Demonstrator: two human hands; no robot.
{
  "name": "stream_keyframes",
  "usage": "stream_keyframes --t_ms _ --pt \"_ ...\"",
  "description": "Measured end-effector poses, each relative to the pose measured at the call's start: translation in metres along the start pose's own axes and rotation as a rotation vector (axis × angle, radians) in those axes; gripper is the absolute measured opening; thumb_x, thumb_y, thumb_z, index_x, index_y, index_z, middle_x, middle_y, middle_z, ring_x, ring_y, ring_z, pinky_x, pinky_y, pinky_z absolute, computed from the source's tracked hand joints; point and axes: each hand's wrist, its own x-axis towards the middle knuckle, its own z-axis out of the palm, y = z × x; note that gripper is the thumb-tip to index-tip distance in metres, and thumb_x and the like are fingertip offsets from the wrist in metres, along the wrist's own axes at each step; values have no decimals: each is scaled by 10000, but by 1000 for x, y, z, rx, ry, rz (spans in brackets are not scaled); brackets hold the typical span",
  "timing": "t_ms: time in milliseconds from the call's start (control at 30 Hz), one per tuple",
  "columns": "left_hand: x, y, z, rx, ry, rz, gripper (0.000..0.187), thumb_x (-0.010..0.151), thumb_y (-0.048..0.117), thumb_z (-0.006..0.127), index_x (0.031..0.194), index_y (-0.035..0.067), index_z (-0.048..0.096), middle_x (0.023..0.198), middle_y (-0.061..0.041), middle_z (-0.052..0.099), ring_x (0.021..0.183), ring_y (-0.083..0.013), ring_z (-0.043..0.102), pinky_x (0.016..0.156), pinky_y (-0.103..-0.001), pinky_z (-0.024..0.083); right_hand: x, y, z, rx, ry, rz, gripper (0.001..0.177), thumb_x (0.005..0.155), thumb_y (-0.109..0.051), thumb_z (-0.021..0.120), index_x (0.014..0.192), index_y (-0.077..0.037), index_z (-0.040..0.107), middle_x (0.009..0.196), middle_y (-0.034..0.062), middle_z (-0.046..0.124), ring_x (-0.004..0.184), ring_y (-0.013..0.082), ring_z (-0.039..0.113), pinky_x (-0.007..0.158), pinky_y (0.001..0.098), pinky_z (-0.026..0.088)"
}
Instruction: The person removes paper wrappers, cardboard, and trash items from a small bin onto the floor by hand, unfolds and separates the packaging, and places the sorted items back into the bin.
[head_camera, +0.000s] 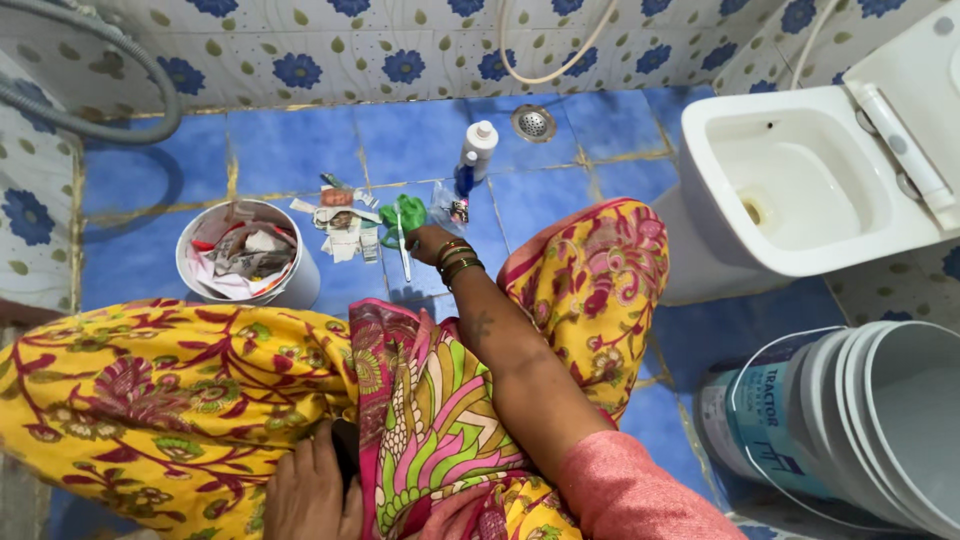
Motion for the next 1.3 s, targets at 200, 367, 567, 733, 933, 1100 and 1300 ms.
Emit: stream_keyframes --t_ms 200,367,567,733,933,1100,1300 --pt "7 -39 68 116 123 124 1295 496 663 780 1489 -65 381 991 -123 572 855 -280 564 712 -439 449 1 -24 -3 -32 -47 89 275 852 -172 701 1115 -189 777 1115 135 748 1087 338 694 960 441 536" --pt "20 -63 136 389 724 115 440 901 115 690 1340 110 704 734 12 589 635 -168 515 537 -383 327 -3 -37 -4 -50 -40 54 276 846 -213 737 1120 -189 756 1133 116 752 1113 320 693 980 435 536" --pt "23 -56 145 190 682 -106 413 930 134 639 1341 171 663 1009 44 683 835 -154 609 711 -396 369 -6 -35 -1 -68 -50 43 272 826 -186 737 1097 -184 762 1128 122 732 1100 329 678 941 444 539" --pt "12 -51 80 -49 448 40 992 632 346 797 1498 104 377 1352 -152 613 1177 -307 617 887 -440 444 -3 -22 1 -71 -52 -15 238 845 -197 738 1079 -171 775 1106 148 745 1101 345 686 978 440 535" --pt "-4 -41 -8 -623 391 58 1317 477 340 963 1432 -119 181 1184 -310 576 1078 -393 634 968 -469 485 -10 -19 -6 -87 -99 -11 281 843 -176 722 1118 -182 780 1144 136 748 1120 337 686 999 439 525" --pt "-17 -82 -39 -703 761 104 1198 550 79 856 1457 -49 83 1327 -319 486 1066 -368 638 998 -461 521 -16 -24 -12 -67 -84 9 288 848 -187 722 1133 -175 766 1143 127 746 1111 330 690 986 431 531" --pt "-36 -141 -23 -996 977 -224 1032 652 -87 794 1436 -34 126 1372 -290 440 1129 -285 607 959 -422 592 -19 -33 -14 -96 -109 20 283 834 -179 732 1114 -168 774 1137 126 749 1104 330 692 981 431 535"
